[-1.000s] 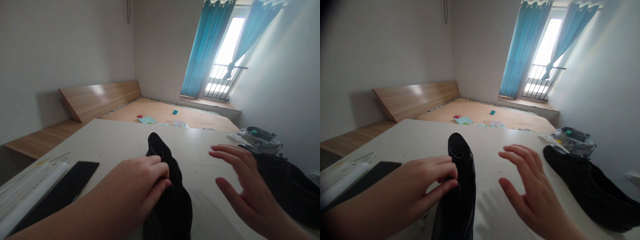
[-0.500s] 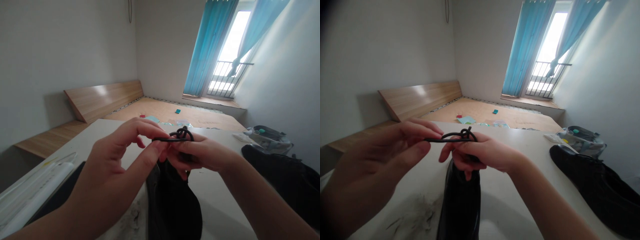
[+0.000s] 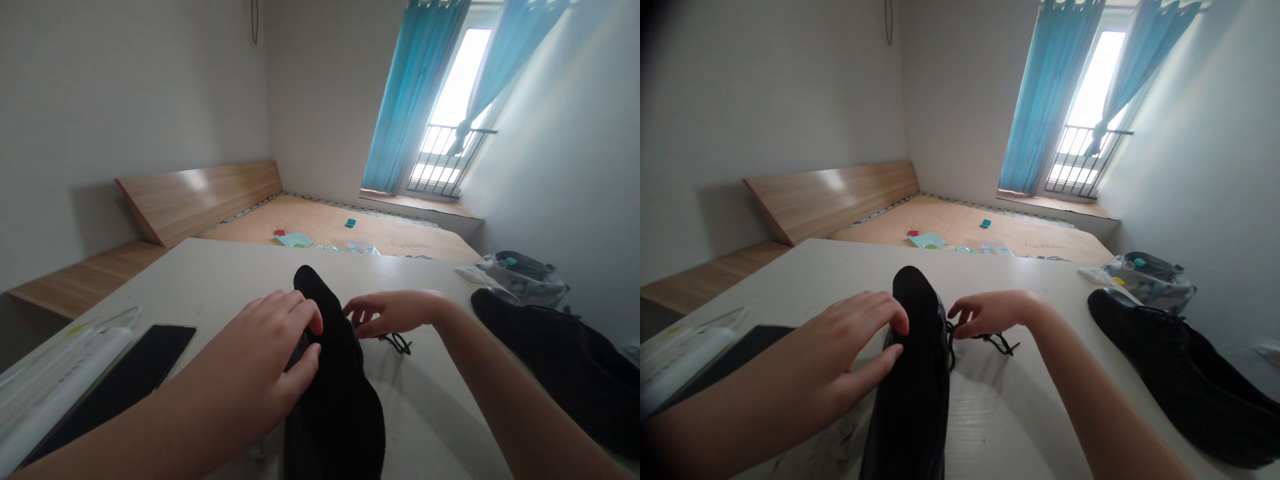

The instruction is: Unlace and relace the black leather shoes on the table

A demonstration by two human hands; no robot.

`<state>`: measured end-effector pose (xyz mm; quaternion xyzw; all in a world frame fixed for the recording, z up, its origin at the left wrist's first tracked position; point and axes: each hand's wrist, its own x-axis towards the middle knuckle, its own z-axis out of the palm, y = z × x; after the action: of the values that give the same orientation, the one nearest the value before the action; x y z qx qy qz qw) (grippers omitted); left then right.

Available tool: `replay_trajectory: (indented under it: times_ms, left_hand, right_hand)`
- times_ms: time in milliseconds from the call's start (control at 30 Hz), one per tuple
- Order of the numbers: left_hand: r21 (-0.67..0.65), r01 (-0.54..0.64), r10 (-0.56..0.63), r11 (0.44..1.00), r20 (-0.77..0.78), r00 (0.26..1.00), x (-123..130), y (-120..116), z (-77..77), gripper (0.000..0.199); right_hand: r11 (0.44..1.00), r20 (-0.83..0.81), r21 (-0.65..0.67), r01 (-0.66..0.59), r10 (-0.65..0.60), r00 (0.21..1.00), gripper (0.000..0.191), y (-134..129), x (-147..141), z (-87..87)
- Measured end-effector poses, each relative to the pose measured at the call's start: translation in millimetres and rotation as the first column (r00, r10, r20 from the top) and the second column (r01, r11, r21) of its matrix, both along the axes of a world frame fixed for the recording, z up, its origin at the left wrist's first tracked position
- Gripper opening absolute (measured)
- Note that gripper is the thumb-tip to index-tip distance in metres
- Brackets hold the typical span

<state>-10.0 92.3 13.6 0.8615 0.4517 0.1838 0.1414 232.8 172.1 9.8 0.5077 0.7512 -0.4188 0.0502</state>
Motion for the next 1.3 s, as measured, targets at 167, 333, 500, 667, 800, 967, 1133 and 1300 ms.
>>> replay_trajectory:
  times_ms: [167, 333, 500, 667, 800, 967, 1133, 1300]
  left_hand:
    - [-0.072, -0.101, 0.09, 0.992, -0.14, 0.986, -1.5, 0.0, -0.1, 0.015]
    - [-0.046, -0.103, 0.094, 0.994, -0.164, 0.982, -0.7, -0.1, 2.7, 0.018]
    - [-0.016, -0.095, 0.092, 0.995, -0.139, 0.986, 1.0, 2.3, 6.5, 0.02]
    - [0.001, -0.036, 0.036, 0.999, -0.158, 0.987, 1.8, 0.4, 7.4, 0.019]
    - [-0.054, 0.114, -0.12, 0.992, -0.117, 0.986, 5.1, -5.7, 2.0, 0.004]
    - [-0.047, 0.077, -0.085, 0.996, -0.185, 0.979, 13.3, -6.5, -1.2, 0.006]
    - [-0.041, 0.083, -0.089, 0.996, -0.198, 0.976, 12.4, -5.1, -1.2, 0.003]
    - [-0.051, 0.045, -0.052, 0.998, -0.158, 0.986, 12.7, -7.1, -4.9, 0.009]
  right_hand:
    - [0.991, -0.148, 0.125, 0.048, -0.029, 0.989, 0.033, -13.3, -10.7, 19.6]
    - [0.977, -0.227, 0.177, 0.118, -0.076, 0.971, 0.022, -24.3, -29.6, 20.3]
    - [0.955, -0.526, 0.13, 0.268, -0.163, 0.835, 0.023, -25.7, -28.8, 25.4]
    - [0.934, -0.697, -0.039, 0.354, -0.279, 0.661, 0.023, -21.4, -15.7, 35.8]
    - [0.938, -0.59, -0.045, 0.345, -0.303, 0.748, 0.024, -15.8, -20.2, 21.4]
    - [0.951, -0.455, 0.155, 0.267, -0.171, 0.874, 0.02, -12.9, -29.3, 8.3]
    - [0.957, -0.191, 0.289, -0.027, 0.085, 0.978, 0.034, -26.6, -29.9, 25.0]
    - [0.911, -0.053, 0.4, -0.099, 0.13, 0.99, 0.042, -35.6, -31.9, 30.0]
